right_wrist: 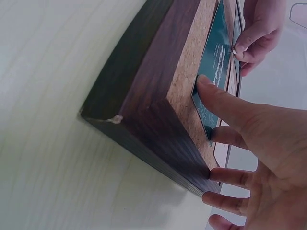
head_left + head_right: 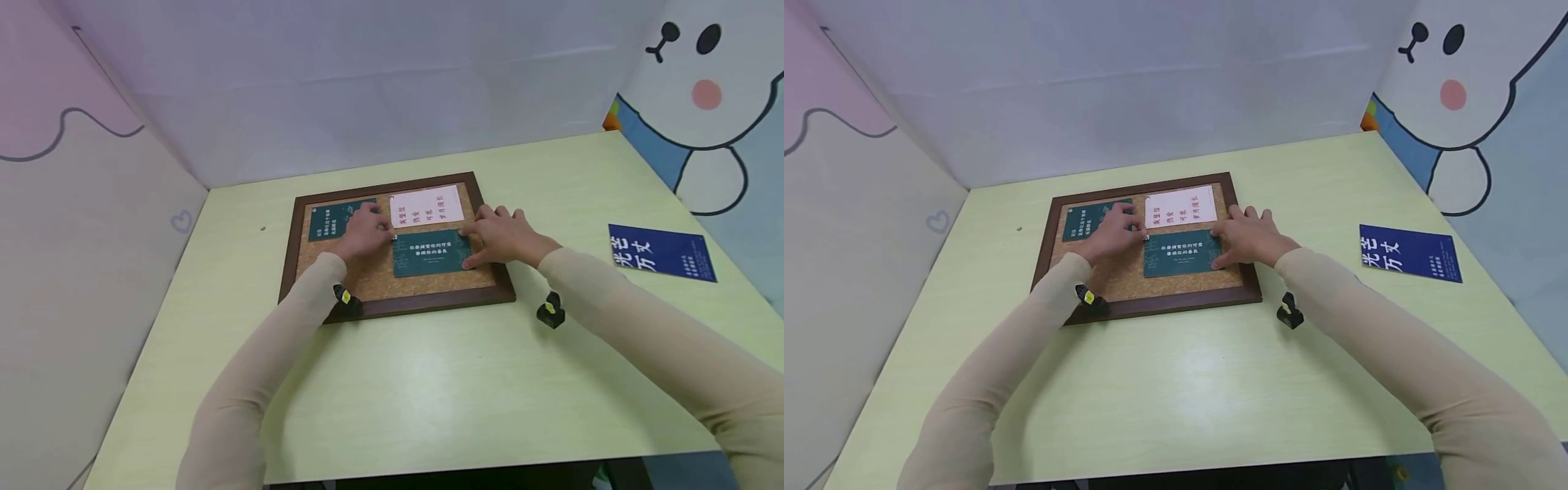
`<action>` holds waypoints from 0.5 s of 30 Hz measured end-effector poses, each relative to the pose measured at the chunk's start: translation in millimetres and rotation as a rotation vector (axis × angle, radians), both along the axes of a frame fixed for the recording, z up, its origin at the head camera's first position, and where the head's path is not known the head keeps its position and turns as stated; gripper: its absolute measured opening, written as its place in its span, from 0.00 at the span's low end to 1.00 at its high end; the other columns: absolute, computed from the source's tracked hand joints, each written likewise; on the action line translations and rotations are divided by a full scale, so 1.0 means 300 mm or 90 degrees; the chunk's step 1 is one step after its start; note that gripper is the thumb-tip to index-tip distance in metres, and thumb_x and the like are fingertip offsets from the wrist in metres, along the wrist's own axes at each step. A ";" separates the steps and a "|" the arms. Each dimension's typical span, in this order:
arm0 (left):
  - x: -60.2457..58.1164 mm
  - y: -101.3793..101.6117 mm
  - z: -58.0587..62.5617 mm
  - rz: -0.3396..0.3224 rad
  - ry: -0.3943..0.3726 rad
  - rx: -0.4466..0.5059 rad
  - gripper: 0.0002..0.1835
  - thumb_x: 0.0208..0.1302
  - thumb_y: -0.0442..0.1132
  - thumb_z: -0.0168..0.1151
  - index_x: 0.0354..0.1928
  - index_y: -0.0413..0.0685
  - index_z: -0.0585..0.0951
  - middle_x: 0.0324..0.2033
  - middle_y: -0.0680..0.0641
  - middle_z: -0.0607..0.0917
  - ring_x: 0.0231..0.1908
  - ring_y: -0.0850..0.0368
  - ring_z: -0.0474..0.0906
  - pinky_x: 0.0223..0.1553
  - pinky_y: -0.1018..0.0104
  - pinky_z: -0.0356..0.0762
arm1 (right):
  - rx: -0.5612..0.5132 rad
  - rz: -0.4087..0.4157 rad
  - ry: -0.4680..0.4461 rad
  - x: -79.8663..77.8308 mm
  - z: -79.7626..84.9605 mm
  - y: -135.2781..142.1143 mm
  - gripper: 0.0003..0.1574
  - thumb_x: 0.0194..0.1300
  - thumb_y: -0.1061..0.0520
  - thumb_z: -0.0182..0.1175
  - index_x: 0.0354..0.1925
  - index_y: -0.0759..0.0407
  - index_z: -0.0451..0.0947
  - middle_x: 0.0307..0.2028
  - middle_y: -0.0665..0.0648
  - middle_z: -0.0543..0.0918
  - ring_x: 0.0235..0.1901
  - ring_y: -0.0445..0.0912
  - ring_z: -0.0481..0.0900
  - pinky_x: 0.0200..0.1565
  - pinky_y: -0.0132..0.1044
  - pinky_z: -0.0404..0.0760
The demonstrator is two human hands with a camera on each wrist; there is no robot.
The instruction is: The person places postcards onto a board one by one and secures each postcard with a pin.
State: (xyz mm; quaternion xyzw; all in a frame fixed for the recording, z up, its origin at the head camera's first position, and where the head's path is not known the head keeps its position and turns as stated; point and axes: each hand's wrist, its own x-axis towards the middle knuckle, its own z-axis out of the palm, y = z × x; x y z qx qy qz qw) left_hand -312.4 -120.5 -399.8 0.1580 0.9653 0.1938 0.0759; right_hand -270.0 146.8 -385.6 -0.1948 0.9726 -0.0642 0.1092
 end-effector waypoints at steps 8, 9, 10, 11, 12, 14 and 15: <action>-0.021 0.015 0.004 0.018 -0.033 -0.002 0.10 0.62 0.43 0.54 0.33 0.48 0.82 0.62 0.45 0.59 0.62 0.46 0.51 0.62 0.47 0.48 | 0.006 0.002 -0.002 0.001 0.007 -0.004 0.47 0.42 0.31 0.65 0.59 0.45 0.70 0.52 0.58 0.64 0.47 0.56 0.61 0.42 0.53 0.57; -0.024 0.017 0.009 0.019 -0.041 -0.002 0.09 0.61 0.43 0.54 0.33 0.47 0.82 0.63 0.45 0.59 0.63 0.46 0.50 0.62 0.47 0.47 | 0.006 0.002 -0.003 0.000 0.008 -0.003 0.47 0.42 0.31 0.65 0.59 0.45 0.69 0.52 0.58 0.64 0.47 0.56 0.61 0.42 0.53 0.57; -0.025 0.019 0.014 0.019 -0.047 -0.005 0.09 0.61 0.43 0.55 0.33 0.48 0.82 0.62 0.45 0.59 0.63 0.46 0.50 0.62 0.48 0.47 | 0.006 0.002 -0.003 0.000 0.008 -0.002 0.46 0.42 0.31 0.65 0.59 0.45 0.69 0.52 0.58 0.64 0.47 0.56 0.61 0.42 0.52 0.57; -0.027 0.021 0.017 0.017 -0.054 -0.005 0.09 0.61 0.42 0.55 0.33 0.47 0.82 0.63 0.44 0.59 0.63 0.46 0.50 0.62 0.48 0.48 | 0.006 0.002 -0.004 -0.001 0.008 -0.001 0.46 0.42 0.31 0.65 0.59 0.45 0.69 0.52 0.58 0.64 0.46 0.55 0.61 0.41 0.52 0.57; -0.028 0.023 0.021 0.018 -0.061 -0.004 0.09 0.61 0.42 0.55 0.33 0.47 0.82 0.62 0.44 0.59 0.63 0.46 0.50 0.62 0.48 0.48 | 0.005 0.002 -0.005 -0.002 0.008 0.000 0.46 0.42 0.31 0.65 0.59 0.45 0.69 0.52 0.58 0.64 0.46 0.55 0.61 0.41 0.52 0.57; -0.030 0.022 0.025 0.015 -0.075 0.001 0.09 0.61 0.42 0.55 0.33 0.47 0.82 0.62 0.44 0.59 0.62 0.46 0.50 0.62 0.49 0.48 | 0.004 0.002 -0.006 -0.004 0.006 0.001 0.46 0.42 0.31 0.65 0.59 0.46 0.69 0.51 0.58 0.64 0.47 0.56 0.61 0.41 0.52 0.56; -0.032 0.023 0.026 0.013 -0.082 0.003 0.09 0.61 0.42 0.55 0.33 0.46 0.82 0.62 0.44 0.59 0.63 0.46 0.50 0.62 0.49 0.49 | 0.005 0.001 -0.006 -0.005 0.005 0.002 0.46 0.42 0.31 0.65 0.59 0.46 0.69 0.51 0.58 0.64 0.47 0.56 0.61 0.42 0.52 0.56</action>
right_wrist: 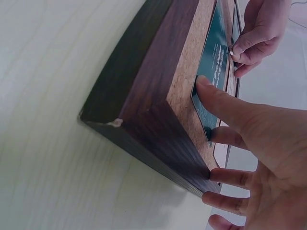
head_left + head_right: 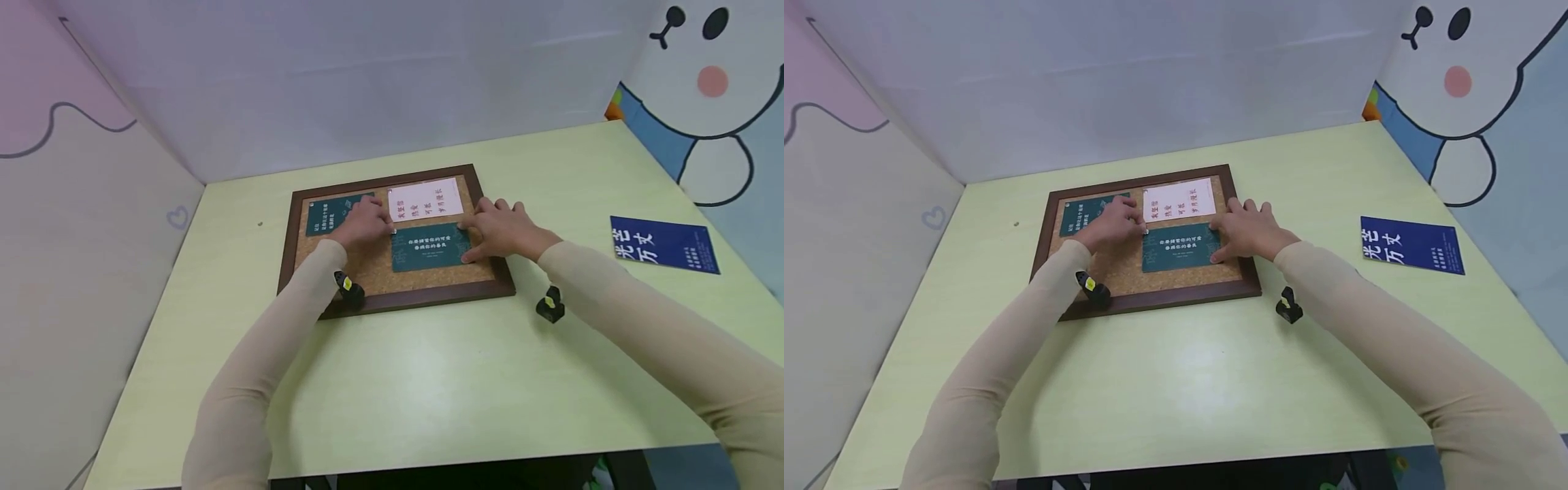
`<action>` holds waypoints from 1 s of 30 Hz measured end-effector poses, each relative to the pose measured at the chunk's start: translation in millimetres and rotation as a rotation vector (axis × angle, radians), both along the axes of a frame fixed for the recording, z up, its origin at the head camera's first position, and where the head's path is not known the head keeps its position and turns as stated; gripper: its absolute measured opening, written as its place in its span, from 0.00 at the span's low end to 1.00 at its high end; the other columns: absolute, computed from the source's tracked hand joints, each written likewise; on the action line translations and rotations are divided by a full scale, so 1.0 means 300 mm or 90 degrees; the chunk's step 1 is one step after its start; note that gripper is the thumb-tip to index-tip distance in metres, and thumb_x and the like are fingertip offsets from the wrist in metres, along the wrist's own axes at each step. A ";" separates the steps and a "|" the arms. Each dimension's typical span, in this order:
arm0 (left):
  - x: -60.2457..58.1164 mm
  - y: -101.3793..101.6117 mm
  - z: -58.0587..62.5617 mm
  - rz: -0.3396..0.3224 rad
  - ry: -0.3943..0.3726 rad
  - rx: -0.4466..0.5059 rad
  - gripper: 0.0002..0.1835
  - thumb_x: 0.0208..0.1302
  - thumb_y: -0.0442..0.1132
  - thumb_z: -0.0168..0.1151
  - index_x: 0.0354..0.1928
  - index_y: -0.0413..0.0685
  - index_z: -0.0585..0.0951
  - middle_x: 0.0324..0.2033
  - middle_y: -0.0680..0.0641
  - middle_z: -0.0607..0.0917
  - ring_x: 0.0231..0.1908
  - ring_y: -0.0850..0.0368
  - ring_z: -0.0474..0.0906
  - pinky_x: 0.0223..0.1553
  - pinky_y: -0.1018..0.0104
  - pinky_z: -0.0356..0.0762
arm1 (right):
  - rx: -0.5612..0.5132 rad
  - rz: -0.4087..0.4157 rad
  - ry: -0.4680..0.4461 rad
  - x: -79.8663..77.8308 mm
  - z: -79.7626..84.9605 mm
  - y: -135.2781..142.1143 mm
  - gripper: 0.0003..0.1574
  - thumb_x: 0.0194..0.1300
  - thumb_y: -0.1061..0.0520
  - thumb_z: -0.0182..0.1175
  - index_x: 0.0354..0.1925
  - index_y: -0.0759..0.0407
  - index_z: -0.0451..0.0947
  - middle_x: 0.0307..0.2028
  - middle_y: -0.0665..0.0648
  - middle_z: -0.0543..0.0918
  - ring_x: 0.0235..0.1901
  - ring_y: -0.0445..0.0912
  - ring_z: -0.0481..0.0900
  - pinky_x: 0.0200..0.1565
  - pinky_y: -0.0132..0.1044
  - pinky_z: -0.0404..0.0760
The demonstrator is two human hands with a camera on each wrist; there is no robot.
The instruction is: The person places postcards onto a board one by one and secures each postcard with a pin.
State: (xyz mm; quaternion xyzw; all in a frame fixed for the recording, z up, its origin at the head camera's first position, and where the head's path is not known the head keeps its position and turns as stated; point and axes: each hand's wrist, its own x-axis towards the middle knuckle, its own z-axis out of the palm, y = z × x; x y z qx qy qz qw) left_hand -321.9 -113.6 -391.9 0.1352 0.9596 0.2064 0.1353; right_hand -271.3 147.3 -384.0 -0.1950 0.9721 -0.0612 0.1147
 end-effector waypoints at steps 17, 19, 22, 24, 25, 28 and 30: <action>-0.013 0.006 0.013 0.007 -0.019 -0.026 0.10 0.62 0.41 0.54 0.32 0.44 0.83 0.64 0.45 0.58 0.63 0.48 0.50 0.63 0.50 0.49 | 0.006 0.000 -0.005 -0.001 0.007 -0.001 0.47 0.43 0.31 0.65 0.60 0.46 0.69 0.51 0.58 0.64 0.47 0.57 0.62 0.43 0.54 0.57; -0.013 0.004 0.011 0.011 -0.021 -0.024 0.10 0.62 0.41 0.55 0.31 0.44 0.82 0.63 0.45 0.58 0.64 0.49 0.49 0.62 0.50 0.50 | 0.006 0.001 -0.004 -0.001 0.007 -0.002 0.47 0.43 0.31 0.65 0.60 0.46 0.69 0.52 0.58 0.64 0.47 0.57 0.62 0.43 0.54 0.57; -0.013 0.003 0.013 0.000 -0.026 -0.031 0.10 0.63 0.41 0.54 0.32 0.44 0.83 0.63 0.45 0.59 0.64 0.48 0.49 0.62 0.50 0.51 | 0.005 0.002 -0.005 0.001 0.006 -0.002 0.47 0.43 0.31 0.65 0.60 0.46 0.69 0.51 0.58 0.64 0.47 0.57 0.62 0.42 0.54 0.57; -0.009 0.005 0.020 -0.009 -0.024 -0.033 0.10 0.62 0.41 0.55 0.32 0.45 0.83 0.62 0.44 0.59 0.63 0.48 0.49 0.61 0.50 0.52 | 0.006 0.003 -0.005 0.001 0.005 -0.002 0.47 0.43 0.31 0.65 0.60 0.46 0.69 0.51 0.58 0.64 0.47 0.57 0.62 0.42 0.53 0.57; -0.011 0.005 0.021 -0.015 -0.028 -0.039 0.10 0.62 0.41 0.54 0.32 0.45 0.83 0.62 0.44 0.59 0.64 0.48 0.49 0.61 0.50 0.52 | 0.006 0.003 -0.006 0.001 0.005 -0.002 0.47 0.43 0.31 0.65 0.60 0.46 0.69 0.51 0.58 0.64 0.47 0.57 0.62 0.42 0.53 0.57; -0.014 0.005 0.023 -0.025 -0.039 -0.047 0.10 0.63 0.42 0.55 0.33 0.46 0.83 0.63 0.43 0.58 0.64 0.47 0.47 0.61 0.51 0.51 | 0.007 0.003 -0.006 0.001 0.005 -0.001 0.47 0.43 0.31 0.65 0.60 0.46 0.69 0.51 0.58 0.64 0.47 0.57 0.62 0.42 0.53 0.57; -0.019 0.005 0.021 -0.028 -0.043 -0.058 0.10 0.63 0.43 0.55 0.34 0.46 0.82 0.64 0.43 0.56 0.64 0.47 0.46 0.62 0.52 0.50 | 0.007 0.002 -0.005 -0.001 0.005 -0.001 0.47 0.43 0.31 0.64 0.60 0.46 0.69 0.51 0.58 0.64 0.47 0.57 0.62 0.42 0.53 0.57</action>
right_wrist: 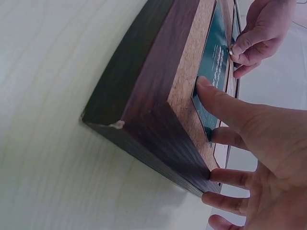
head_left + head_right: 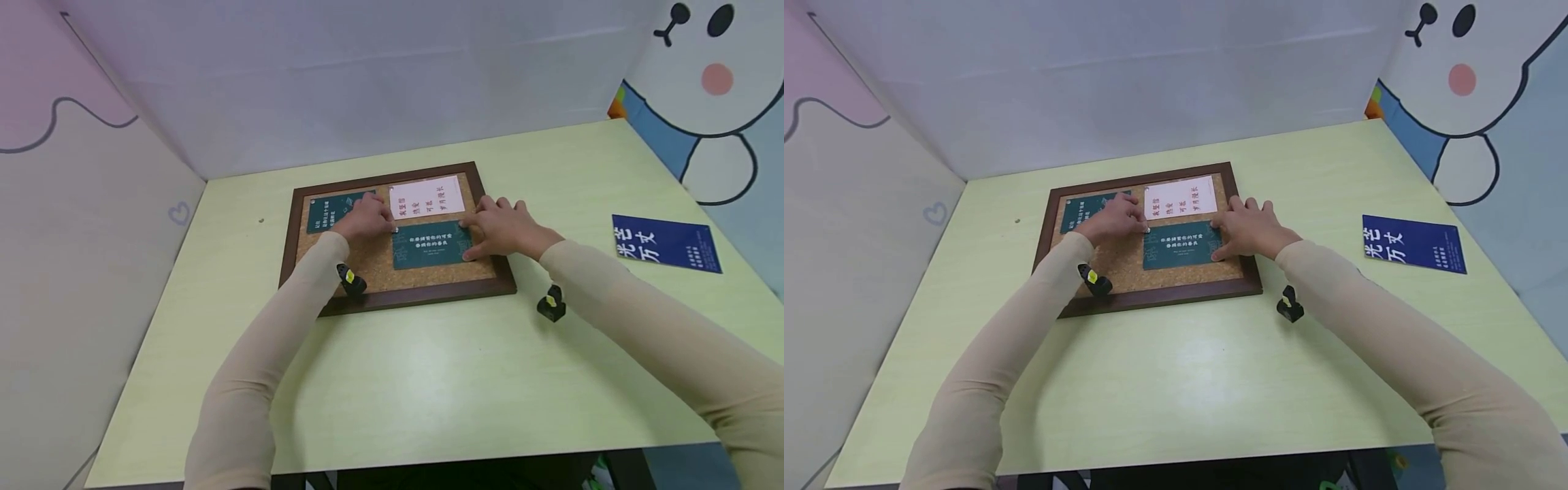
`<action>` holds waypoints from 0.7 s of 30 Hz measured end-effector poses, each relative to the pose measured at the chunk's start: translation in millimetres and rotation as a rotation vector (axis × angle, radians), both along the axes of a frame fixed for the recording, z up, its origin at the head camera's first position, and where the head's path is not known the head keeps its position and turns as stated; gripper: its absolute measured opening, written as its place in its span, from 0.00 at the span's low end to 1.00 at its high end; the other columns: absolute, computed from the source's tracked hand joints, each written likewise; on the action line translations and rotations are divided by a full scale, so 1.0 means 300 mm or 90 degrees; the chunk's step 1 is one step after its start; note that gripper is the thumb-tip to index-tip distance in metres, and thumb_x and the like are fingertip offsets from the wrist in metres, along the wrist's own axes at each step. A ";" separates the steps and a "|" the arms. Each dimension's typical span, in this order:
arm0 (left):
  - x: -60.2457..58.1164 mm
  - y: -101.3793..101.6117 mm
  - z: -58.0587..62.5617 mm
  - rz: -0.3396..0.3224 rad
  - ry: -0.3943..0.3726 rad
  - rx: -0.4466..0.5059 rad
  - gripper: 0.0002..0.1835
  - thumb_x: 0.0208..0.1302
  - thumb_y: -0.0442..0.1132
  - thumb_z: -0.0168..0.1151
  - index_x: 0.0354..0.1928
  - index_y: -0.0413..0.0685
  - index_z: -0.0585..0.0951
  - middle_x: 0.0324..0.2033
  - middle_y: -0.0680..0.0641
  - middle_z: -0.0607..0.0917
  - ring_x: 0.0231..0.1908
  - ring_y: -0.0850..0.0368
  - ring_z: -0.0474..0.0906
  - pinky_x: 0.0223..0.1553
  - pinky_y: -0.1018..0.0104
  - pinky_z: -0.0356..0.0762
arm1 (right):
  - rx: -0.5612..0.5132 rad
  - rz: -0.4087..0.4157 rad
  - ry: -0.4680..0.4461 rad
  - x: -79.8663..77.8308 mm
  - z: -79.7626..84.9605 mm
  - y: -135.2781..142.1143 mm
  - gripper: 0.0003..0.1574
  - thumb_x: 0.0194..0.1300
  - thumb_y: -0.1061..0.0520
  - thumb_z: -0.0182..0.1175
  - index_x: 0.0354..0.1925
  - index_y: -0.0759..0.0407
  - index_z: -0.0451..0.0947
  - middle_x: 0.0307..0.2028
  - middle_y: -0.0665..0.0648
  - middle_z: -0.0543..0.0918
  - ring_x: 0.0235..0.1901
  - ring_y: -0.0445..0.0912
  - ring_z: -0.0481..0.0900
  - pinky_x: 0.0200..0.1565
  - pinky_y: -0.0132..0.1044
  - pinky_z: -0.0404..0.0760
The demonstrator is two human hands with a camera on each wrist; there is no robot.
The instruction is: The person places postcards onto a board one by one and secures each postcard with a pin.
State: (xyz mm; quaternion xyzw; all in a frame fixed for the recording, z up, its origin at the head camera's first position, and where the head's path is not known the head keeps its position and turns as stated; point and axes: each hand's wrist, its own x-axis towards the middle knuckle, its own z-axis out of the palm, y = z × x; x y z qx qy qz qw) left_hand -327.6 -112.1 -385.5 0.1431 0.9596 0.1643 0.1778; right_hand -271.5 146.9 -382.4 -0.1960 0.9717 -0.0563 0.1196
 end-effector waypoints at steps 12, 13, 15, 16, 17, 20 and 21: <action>0.010 0.019 0.012 0.022 0.015 -0.022 0.12 0.62 0.43 0.55 0.31 0.44 0.82 0.62 0.43 0.59 0.62 0.47 0.51 0.60 0.48 0.54 | 0.000 0.000 0.001 -0.001 -0.005 0.000 0.47 0.43 0.31 0.64 0.60 0.46 0.69 0.51 0.58 0.64 0.46 0.57 0.61 0.42 0.53 0.57; 0.011 0.019 0.015 0.022 0.015 -0.023 0.12 0.63 0.43 0.55 0.31 0.44 0.82 0.61 0.43 0.59 0.61 0.47 0.51 0.60 0.48 0.54 | 0.000 -0.001 0.001 -0.002 -0.004 -0.001 0.47 0.43 0.31 0.64 0.60 0.46 0.69 0.51 0.58 0.64 0.46 0.57 0.61 0.42 0.53 0.57; 0.011 0.019 0.018 0.022 0.015 -0.027 0.12 0.63 0.43 0.54 0.31 0.44 0.82 0.61 0.43 0.59 0.60 0.47 0.52 0.59 0.47 0.55 | 0.000 -0.003 0.000 -0.002 -0.001 -0.003 0.47 0.43 0.31 0.65 0.60 0.47 0.69 0.51 0.58 0.64 0.46 0.56 0.61 0.42 0.53 0.56; 0.011 0.019 0.018 0.020 0.016 -0.031 0.12 0.63 0.43 0.54 0.31 0.43 0.82 0.60 0.44 0.60 0.60 0.47 0.53 0.59 0.47 0.56 | 0.000 -0.004 -0.001 -0.002 -0.001 -0.003 0.47 0.43 0.31 0.65 0.60 0.47 0.69 0.50 0.58 0.64 0.46 0.56 0.61 0.42 0.53 0.56; 0.011 0.020 0.019 0.021 0.017 -0.034 0.12 0.63 0.43 0.54 0.30 0.44 0.82 0.60 0.44 0.60 0.59 0.47 0.53 0.58 0.46 0.56 | 0.001 -0.004 -0.001 -0.002 0.000 -0.004 0.47 0.43 0.31 0.65 0.60 0.47 0.69 0.50 0.58 0.64 0.46 0.56 0.61 0.42 0.53 0.56; 0.013 0.021 0.018 0.021 0.021 -0.046 0.12 0.63 0.43 0.54 0.30 0.44 0.82 0.60 0.44 0.60 0.59 0.47 0.54 0.57 0.43 0.56 | 0.003 -0.004 -0.002 -0.002 -0.001 -0.005 0.47 0.43 0.31 0.65 0.60 0.47 0.69 0.50 0.58 0.64 0.45 0.56 0.61 0.42 0.52 0.56; 0.015 0.022 0.017 0.023 0.023 -0.050 0.12 0.63 0.44 0.55 0.30 0.44 0.82 0.60 0.44 0.60 0.59 0.47 0.54 0.57 0.42 0.55 | 0.004 -0.004 -0.002 -0.001 -0.001 -0.005 0.47 0.43 0.31 0.65 0.60 0.47 0.69 0.51 0.58 0.64 0.45 0.56 0.61 0.41 0.52 0.56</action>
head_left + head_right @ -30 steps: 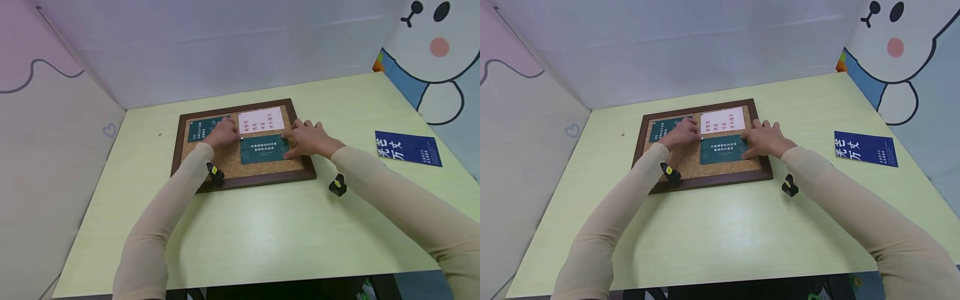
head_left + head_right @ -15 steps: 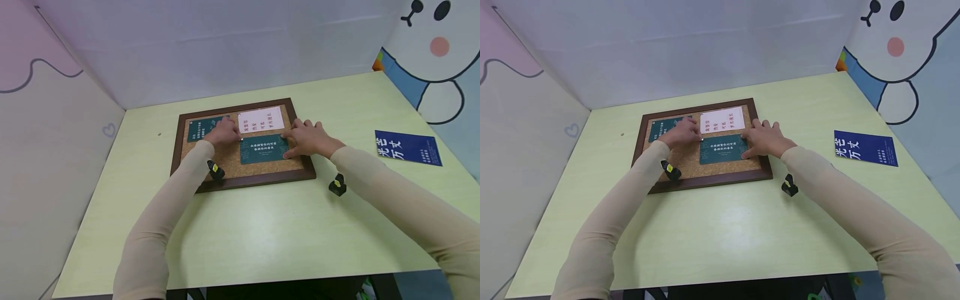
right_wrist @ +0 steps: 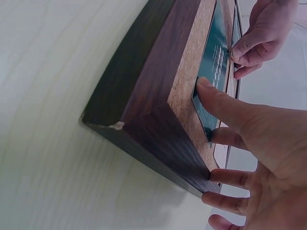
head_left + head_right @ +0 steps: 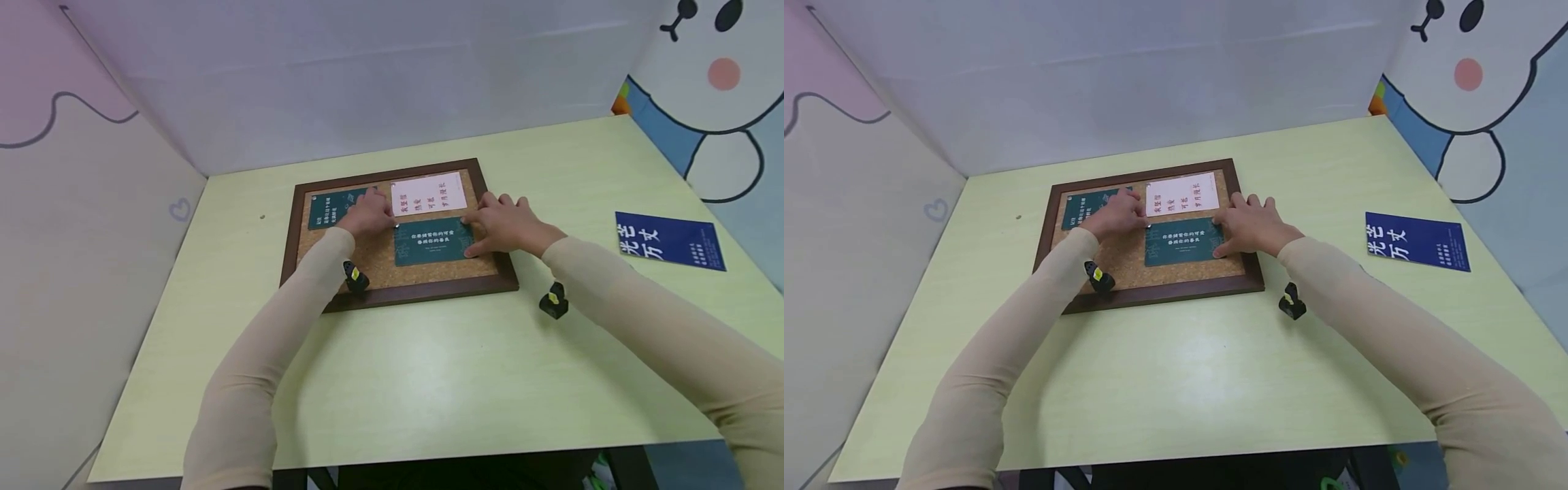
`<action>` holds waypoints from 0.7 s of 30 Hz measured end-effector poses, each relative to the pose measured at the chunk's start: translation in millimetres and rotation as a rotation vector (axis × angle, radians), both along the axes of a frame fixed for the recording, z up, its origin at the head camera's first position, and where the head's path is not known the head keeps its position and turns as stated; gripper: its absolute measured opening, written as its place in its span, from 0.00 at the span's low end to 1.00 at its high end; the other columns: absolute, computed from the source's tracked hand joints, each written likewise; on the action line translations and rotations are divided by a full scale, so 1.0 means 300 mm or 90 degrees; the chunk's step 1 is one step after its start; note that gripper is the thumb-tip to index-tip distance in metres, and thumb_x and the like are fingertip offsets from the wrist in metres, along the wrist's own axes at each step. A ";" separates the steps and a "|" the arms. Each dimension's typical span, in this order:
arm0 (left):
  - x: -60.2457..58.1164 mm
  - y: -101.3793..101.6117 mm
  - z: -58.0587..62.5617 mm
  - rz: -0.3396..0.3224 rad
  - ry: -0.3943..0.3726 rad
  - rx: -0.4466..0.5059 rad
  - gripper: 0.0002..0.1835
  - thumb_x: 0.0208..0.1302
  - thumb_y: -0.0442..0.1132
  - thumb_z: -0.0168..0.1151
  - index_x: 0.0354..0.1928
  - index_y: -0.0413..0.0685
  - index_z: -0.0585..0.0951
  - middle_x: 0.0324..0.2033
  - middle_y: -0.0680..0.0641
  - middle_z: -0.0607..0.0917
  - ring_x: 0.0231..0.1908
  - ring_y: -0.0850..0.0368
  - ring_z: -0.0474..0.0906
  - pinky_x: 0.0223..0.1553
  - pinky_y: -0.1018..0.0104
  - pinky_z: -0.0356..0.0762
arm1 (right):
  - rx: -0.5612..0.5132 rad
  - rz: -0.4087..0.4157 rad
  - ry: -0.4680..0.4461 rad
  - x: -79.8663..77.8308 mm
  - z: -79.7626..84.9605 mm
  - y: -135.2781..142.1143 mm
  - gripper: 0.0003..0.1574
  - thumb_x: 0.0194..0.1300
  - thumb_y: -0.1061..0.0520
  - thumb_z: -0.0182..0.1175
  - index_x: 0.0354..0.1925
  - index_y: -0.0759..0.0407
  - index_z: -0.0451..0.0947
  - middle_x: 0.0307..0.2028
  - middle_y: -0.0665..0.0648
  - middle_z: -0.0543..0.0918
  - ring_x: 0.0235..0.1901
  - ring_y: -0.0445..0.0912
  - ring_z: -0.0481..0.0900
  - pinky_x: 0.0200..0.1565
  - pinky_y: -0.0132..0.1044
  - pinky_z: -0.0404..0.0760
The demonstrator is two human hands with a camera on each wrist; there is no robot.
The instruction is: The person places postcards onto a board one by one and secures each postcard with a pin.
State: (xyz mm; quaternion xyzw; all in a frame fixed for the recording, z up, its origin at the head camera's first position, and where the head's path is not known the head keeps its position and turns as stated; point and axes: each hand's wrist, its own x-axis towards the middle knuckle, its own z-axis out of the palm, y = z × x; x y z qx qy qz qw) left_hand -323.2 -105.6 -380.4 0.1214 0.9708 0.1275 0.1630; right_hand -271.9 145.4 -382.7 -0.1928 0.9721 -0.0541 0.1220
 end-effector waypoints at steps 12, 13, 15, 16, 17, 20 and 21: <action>0.012 0.012 0.002 0.010 0.026 -0.006 0.12 0.62 0.46 0.56 0.30 0.45 0.80 0.59 0.43 0.61 0.56 0.47 0.58 0.57 0.43 0.56 | -0.004 0.000 0.001 0.005 0.010 0.002 0.46 0.44 0.32 0.65 0.59 0.48 0.69 0.50 0.59 0.64 0.46 0.57 0.62 0.42 0.54 0.57; 0.012 0.011 0.003 0.008 0.025 -0.004 0.13 0.61 0.46 0.56 0.29 0.45 0.81 0.58 0.44 0.61 0.56 0.47 0.58 0.57 0.43 0.56 | -0.005 0.000 0.001 0.004 0.008 0.003 0.46 0.44 0.32 0.65 0.59 0.48 0.69 0.50 0.59 0.64 0.46 0.57 0.62 0.42 0.54 0.57; 0.011 0.005 0.000 0.005 0.028 0.001 0.13 0.60 0.47 0.57 0.29 0.45 0.81 0.56 0.44 0.63 0.53 0.48 0.60 0.56 0.43 0.56 | -0.009 0.000 0.000 0.005 0.006 0.003 0.46 0.43 0.32 0.65 0.59 0.48 0.70 0.50 0.59 0.64 0.46 0.57 0.62 0.43 0.54 0.57; 0.010 0.001 -0.002 0.006 0.030 0.006 0.13 0.60 0.47 0.58 0.29 0.45 0.81 0.54 0.45 0.65 0.51 0.49 0.61 0.55 0.43 0.57 | -0.010 0.000 0.000 0.005 0.004 0.003 0.46 0.43 0.32 0.65 0.59 0.47 0.70 0.51 0.59 0.64 0.46 0.57 0.62 0.43 0.54 0.57; 0.009 -0.003 -0.003 0.009 0.033 0.013 0.12 0.59 0.48 0.59 0.29 0.46 0.81 0.51 0.46 0.67 0.49 0.50 0.63 0.54 0.44 0.58 | -0.011 0.001 0.000 0.005 0.003 0.003 0.46 0.43 0.32 0.65 0.59 0.47 0.70 0.51 0.59 0.64 0.47 0.57 0.62 0.43 0.54 0.57; 0.009 -0.014 -0.010 0.021 0.055 0.031 0.12 0.57 0.49 0.61 0.28 0.48 0.81 0.43 0.48 0.71 0.42 0.51 0.66 0.50 0.47 0.61 | -0.011 0.004 0.002 0.004 0.000 0.004 0.46 0.43 0.32 0.65 0.59 0.47 0.70 0.51 0.59 0.64 0.47 0.56 0.62 0.43 0.53 0.57; 0.010 -0.016 -0.012 0.027 0.066 0.034 0.12 0.56 0.50 0.62 0.28 0.49 0.80 0.42 0.49 0.71 0.41 0.52 0.65 0.48 0.48 0.61 | -0.010 0.005 0.005 0.004 0.000 0.005 0.46 0.43 0.32 0.65 0.59 0.47 0.70 0.51 0.59 0.64 0.47 0.56 0.62 0.43 0.53 0.57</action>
